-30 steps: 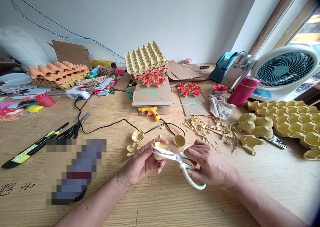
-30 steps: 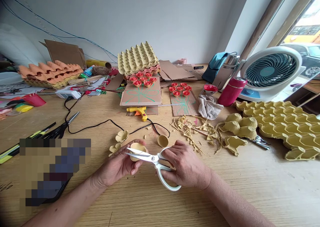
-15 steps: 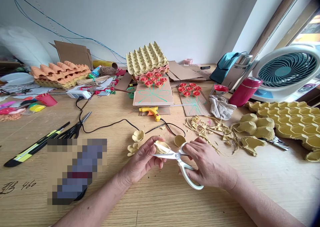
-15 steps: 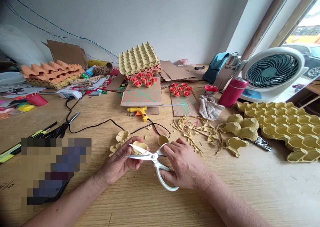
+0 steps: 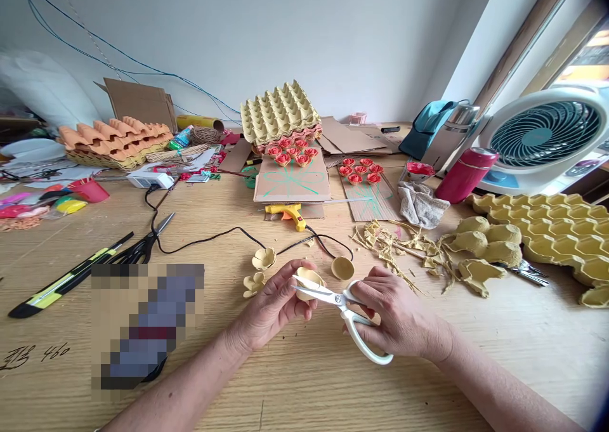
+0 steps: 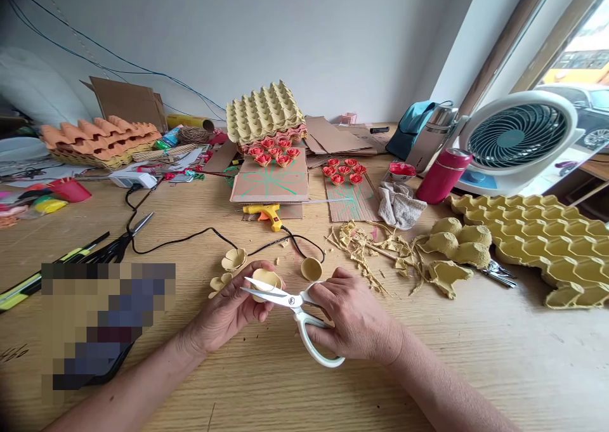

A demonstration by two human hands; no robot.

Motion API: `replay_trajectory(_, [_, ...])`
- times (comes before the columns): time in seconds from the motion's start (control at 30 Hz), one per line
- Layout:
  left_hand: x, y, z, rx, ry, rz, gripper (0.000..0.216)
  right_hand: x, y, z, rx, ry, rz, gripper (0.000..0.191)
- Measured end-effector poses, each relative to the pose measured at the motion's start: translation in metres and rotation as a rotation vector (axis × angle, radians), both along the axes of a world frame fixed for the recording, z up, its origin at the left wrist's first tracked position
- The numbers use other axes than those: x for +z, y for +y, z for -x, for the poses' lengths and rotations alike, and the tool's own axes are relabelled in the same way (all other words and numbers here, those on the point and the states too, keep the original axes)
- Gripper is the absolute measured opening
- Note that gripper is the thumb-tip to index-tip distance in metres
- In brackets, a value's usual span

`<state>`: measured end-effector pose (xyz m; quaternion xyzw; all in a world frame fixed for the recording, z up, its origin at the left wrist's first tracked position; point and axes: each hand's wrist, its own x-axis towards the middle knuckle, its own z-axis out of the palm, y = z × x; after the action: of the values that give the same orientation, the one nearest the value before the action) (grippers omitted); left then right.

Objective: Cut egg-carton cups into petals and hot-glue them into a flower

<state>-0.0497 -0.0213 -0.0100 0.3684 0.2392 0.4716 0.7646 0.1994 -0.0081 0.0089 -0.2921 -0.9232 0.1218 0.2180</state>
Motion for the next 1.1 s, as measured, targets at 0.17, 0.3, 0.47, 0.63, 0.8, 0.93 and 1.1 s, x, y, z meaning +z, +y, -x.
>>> replay_trajectory(0.17, [0.001,0.002,0.004,-0.036,-0.017,0.019,0.042,0.000,0.002,-0.003,0.005,0.010,-0.019,0.022])
replay_trajectory(0.3, [0.003,0.002,0.007,-0.022,0.021,0.024,0.041,0.000,0.005,-0.005,-0.016,-0.005,-0.018,0.017])
replay_trajectory(0.47, [0.002,0.002,0.004,0.022,0.088,-0.034,0.037,0.003,0.005,-0.003,-0.062,-0.039,-0.044,0.016])
replay_trajectory(0.63, [0.002,0.000,0.000,0.070,0.141,-0.086,0.040,0.008,0.002,0.000,-0.106,-0.124,-0.048,0.016])
replay_trajectory(0.8, [0.002,-0.001,-0.002,0.106,0.179,-0.116,0.038,0.010,0.002,0.000,-0.109,-0.151,-0.034,0.017])
replay_trajectory(0.93, [0.002,-0.001,-0.003,0.110,0.189,-0.140,0.037,0.008,0.002,-0.001,-0.082,-0.108,-0.029,0.019])
replay_trajectory(1.1, [0.005,-0.002,-0.003,0.111,0.189,-0.140,0.036,0.005,0.002,-0.003,-0.039,-0.042,-0.033,0.020])
